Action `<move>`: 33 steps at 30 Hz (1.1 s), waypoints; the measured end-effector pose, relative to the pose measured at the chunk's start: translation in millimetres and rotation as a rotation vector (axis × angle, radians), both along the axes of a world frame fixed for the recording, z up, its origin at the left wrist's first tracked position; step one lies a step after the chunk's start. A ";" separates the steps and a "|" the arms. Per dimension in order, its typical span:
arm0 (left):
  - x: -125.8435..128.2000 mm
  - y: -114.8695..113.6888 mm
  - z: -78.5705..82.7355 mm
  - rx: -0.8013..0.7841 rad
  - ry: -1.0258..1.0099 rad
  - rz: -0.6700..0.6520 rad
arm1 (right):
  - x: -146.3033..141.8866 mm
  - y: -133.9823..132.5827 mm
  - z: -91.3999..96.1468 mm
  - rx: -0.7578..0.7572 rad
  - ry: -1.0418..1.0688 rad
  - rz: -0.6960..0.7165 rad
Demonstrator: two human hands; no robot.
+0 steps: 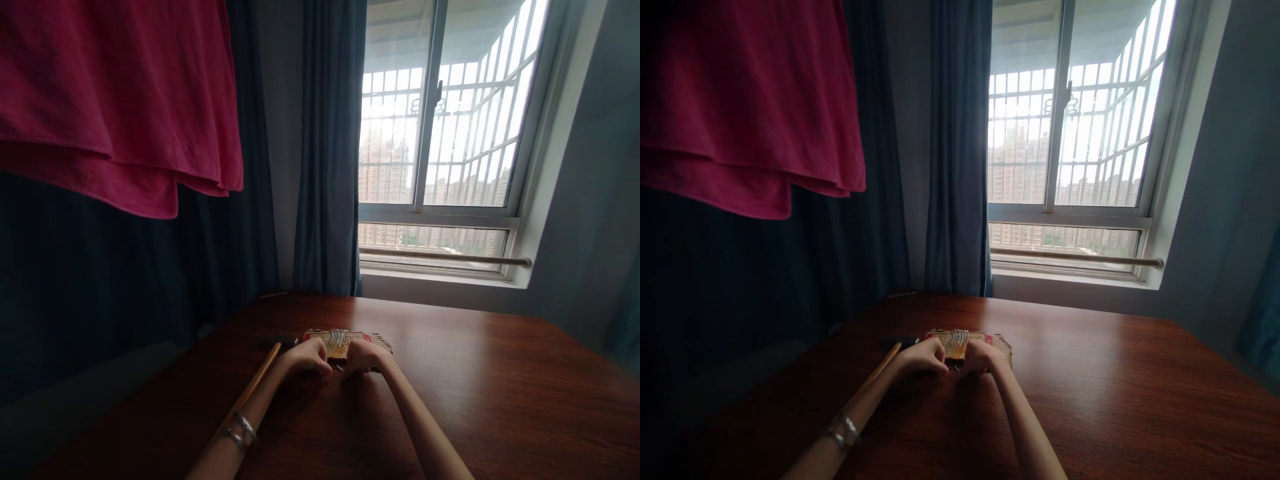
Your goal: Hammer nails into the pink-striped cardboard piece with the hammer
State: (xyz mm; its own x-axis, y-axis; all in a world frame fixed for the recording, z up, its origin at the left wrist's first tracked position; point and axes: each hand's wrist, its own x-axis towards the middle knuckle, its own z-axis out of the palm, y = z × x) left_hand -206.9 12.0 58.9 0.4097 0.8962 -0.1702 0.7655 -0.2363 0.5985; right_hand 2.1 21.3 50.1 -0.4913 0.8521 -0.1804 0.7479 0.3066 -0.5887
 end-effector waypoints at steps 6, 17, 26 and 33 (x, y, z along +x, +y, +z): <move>5.4 20.9 -16.1 0.428 -0.262 0.198 | -0.5 13.4 -1.7 0.352 0.151 -0.252; 17.1 31.0 -45.0 0.534 -0.209 0.355 | -23.9 10.8 -38.7 0.551 0.287 -0.420; 19.9 30.6 -41.9 0.549 -0.202 0.387 | -26.6 6.4 -36.9 0.534 0.357 -0.470; 21.8 29.9 -39.3 0.446 -0.338 0.481 | -17.9 12.0 -24.6 0.394 0.362 -0.443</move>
State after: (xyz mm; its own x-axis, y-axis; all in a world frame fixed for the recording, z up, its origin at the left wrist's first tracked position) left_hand -185.1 41.9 19.7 -0.0809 0.9444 0.3186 0.6369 -0.1969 0.7453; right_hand -15.8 33.3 25.5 -0.0527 0.9545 0.2934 0.6297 0.2598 -0.7321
